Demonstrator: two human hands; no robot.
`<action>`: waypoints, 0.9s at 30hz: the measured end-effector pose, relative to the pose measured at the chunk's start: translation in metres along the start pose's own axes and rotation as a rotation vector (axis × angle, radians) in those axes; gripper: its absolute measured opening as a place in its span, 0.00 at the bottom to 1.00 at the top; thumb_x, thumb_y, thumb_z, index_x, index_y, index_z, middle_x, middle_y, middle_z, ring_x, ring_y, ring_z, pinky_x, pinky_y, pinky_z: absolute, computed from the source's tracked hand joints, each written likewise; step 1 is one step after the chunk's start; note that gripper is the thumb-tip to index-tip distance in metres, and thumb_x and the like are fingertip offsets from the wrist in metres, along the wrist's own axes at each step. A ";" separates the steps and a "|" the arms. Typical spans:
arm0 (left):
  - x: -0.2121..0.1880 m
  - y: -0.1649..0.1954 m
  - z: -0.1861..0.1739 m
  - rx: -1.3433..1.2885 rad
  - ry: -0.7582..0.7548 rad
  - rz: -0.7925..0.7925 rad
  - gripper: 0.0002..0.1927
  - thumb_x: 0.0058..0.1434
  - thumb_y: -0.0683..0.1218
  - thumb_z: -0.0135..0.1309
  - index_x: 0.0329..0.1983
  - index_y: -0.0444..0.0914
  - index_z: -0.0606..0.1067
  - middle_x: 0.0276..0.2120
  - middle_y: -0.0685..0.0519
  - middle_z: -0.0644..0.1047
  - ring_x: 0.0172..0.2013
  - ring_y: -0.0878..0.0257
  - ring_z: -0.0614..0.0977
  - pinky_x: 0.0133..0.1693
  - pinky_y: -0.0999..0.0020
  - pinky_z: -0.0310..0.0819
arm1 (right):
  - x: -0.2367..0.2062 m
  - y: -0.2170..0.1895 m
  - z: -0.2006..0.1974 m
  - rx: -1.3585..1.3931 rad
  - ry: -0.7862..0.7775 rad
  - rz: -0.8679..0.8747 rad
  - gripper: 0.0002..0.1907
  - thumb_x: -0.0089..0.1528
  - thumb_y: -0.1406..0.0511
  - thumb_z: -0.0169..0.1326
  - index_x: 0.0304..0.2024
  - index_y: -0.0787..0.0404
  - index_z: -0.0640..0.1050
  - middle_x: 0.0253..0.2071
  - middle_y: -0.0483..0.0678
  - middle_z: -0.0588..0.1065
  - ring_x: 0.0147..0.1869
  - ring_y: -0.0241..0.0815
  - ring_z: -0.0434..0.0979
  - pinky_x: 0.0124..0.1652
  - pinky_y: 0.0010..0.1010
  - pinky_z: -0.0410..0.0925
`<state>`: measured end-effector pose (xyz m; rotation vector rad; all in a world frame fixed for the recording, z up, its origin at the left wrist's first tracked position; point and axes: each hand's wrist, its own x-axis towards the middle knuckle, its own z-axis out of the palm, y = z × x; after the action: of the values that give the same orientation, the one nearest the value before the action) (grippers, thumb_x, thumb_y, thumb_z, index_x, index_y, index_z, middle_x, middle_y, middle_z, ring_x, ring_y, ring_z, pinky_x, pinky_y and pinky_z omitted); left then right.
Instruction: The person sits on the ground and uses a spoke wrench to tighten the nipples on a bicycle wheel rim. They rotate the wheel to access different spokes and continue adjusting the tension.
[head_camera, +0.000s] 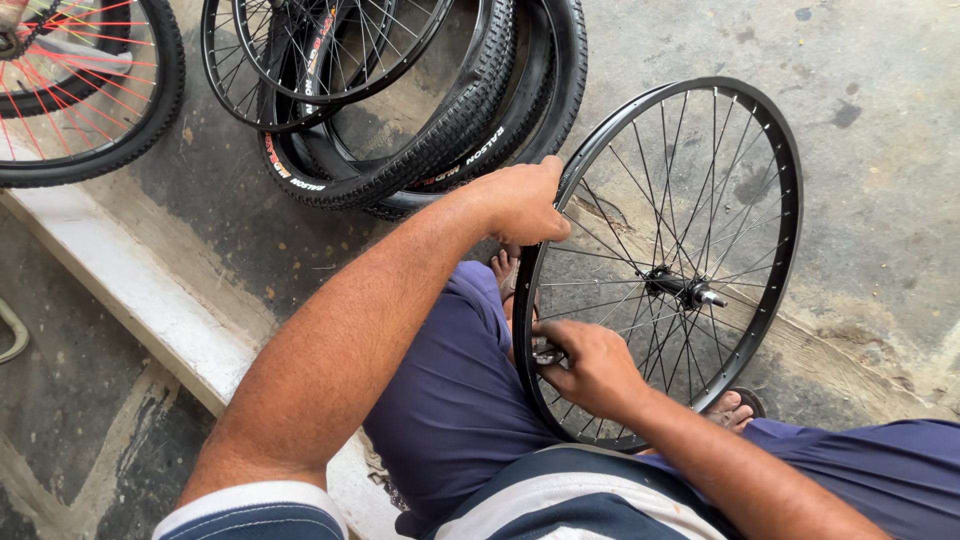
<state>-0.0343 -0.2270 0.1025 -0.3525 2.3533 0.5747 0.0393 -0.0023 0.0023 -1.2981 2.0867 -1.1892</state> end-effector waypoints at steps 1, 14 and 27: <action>0.000 0.000 0.000 -0.005 0.004 -0.008 0.31 0.54 0.48 0.56 0.56 0.27 0.64 0.44 0.34 0.79 0.44 0.44 0.85 0.42 0.55 0.81 | -0.001 0.001 -0.003 0.132 -0.064 0.048 0.24 0.51 0.64 0.67 0.50 0.58 0.80 0.40 0.46 0.78 0.44 0.44 0.78 0.40 0.34 0.71; 0.005 -0.001 0.003 0.016 0.015 0.016 0.30 0.55 0.48 0.56 0.55 0.26 0.65 0.43 0.33 0.80 0.44 0.43 0.85 0.43 0.54 0.80 | 0.004 0.008 0.001 0.056 -0.196 0.082 0.22 0.54 0.61 0.67 0.50 0.56 0.79 0.43 0.51 0.82 0.46 0.52 0.84 0.45 0.40 0.74; 0.000 0.003 -0.002 -0.006 0.040 0.039 0.28 0.54 0.48 0.57 0.53 0.27 0.65 0.42 0.34 0.79 0.42 0.44 0.84 0.40 0.54 0.80 | -0.001 -0.004 -0.008 0.266 -0.051 0.136 0.28 0.47 0.65 0.70 0.50 0.60 0.78 0.39 0.51 0.81 0.39 0.47 0.82 0.40 0.35 0.74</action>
<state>-0.0367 -0.2259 0.1049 -0.3248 2.4014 0.5986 0.0365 0.0008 0.0102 -1.0381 1.8725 -1.3061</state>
